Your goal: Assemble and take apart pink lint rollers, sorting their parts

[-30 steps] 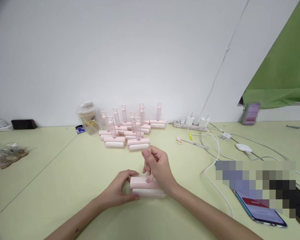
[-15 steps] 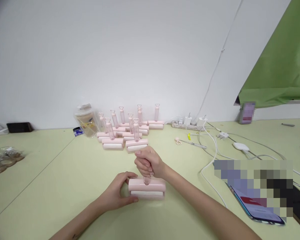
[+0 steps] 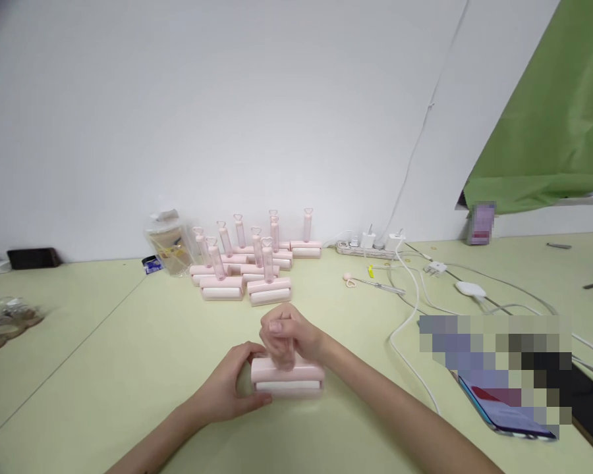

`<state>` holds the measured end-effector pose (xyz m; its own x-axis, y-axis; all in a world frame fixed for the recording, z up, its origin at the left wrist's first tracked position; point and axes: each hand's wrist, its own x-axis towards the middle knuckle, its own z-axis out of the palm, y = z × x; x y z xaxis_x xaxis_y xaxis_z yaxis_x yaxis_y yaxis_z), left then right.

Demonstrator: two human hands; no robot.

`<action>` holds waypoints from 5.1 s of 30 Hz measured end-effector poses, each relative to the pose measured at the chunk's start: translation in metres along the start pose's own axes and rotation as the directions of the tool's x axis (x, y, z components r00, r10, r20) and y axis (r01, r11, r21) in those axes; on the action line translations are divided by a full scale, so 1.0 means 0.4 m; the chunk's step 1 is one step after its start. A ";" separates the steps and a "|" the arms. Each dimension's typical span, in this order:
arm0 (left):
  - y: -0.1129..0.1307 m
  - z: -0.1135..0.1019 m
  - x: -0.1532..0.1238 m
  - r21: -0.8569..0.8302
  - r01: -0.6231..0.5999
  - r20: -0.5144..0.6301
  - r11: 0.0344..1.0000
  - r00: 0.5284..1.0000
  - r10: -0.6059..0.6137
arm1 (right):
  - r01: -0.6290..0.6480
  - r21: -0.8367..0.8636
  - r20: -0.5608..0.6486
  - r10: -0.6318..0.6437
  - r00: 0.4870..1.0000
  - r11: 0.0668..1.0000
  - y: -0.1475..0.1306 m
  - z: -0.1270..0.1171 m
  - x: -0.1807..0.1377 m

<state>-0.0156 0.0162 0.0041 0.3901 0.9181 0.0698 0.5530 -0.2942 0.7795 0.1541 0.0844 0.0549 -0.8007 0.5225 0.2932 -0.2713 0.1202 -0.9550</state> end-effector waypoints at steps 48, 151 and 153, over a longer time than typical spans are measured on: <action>0.154 0.075 0.160 -0.762 -0.204 -0.215 0.615 0.975 0.058 | -0.205 -0.636 -0.431 -0.122 0.894 0.744 -0.070 -0.157 -0.038; -0.073 -0.029 0.304 0.302 0.315 -0.567 0.900 0.818 -0.097 | -0.552 -0.800 -0.557 0.053 0.829 0.234 0.037 -0.352 -0.054; -0.058 -0.012 0.338 0.304 0.326 -0.567 0.895 0.817 -0.105 | -0.597 -0.770 -0.611 0.010 0.791 0.225 0.048 -0.387 -0.048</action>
<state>0.0210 0.1485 -0.0015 -0.1572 0.9314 0.3283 0.8458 -0.0446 0.5316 0.2470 0.2074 0.0241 -0.3100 0.9307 0.1943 0.8283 0.3647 -0.4253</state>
